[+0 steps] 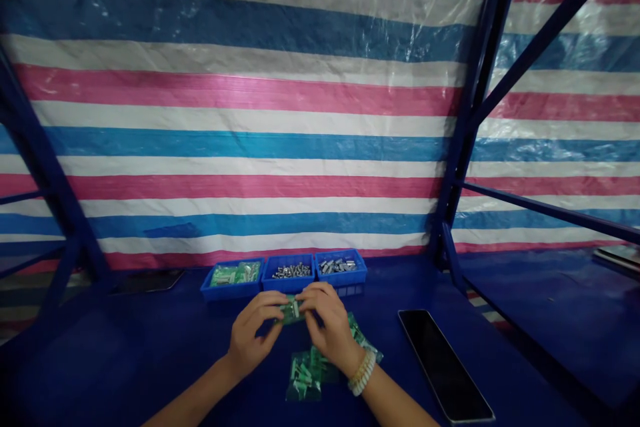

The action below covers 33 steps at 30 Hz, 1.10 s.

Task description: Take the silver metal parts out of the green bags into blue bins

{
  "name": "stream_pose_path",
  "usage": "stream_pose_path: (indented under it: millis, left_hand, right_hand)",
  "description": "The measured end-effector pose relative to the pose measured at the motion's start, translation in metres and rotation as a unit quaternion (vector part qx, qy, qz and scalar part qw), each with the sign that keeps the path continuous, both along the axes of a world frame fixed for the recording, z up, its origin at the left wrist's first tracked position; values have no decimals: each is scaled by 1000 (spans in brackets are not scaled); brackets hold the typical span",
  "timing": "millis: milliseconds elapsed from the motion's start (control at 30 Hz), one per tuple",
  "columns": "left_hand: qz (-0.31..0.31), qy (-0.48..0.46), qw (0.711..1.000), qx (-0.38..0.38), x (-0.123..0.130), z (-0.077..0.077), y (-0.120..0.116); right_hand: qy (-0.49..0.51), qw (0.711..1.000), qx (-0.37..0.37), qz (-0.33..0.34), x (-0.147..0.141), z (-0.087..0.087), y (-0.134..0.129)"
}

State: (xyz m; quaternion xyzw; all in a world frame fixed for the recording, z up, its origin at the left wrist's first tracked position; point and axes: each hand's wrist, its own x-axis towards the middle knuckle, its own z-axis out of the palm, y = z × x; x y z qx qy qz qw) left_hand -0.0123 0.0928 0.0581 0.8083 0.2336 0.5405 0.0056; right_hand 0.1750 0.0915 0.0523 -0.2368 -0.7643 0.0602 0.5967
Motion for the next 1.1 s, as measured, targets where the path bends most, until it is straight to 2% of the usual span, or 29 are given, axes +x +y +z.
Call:
stream_pose_path:
  millis: [67,167,267,367,433,500,600,667,800,1100]
  left_hand:
    - [3,-50,989,-140,5,-3,0]
    - [-25,-93,942,-321,8,-5,4]
    - [-43,-99,919,-379,1,-1,16]
    - [31,-134,935,-326,-26,9,39]
    - [119,-142,951,-248,-56,16,57]
    - [214,-149,950,-172,-89,19,74]
    - [301,-109,936,-145,-130,15,92]
    - [322,-56,933,-148,-145,7,99]
    - [327,13,934,-146,-150,-5,104]
    - [380,72,912,-136,-145,-16,107]
  right_hand:
    - [28,997,-71,-5,-3,0,1]
    - [38,985,-170,4,-5,-2,4]
    - [28,974,-225,22,-5,-5,7]
    - [53,970,-238,27,-5,-5,9]
    - [75,967,-242,23,-4,-6,9]
    - [94,964,-247,18,-3,-7,10]
    - [113,960,-257,18,-2,-9,14]
    - [125,955,-268,13,0,-11,17]
    - [156,945,-287,2,4,-14,23]
    - [206,931,-301,-22,11,-13,30]
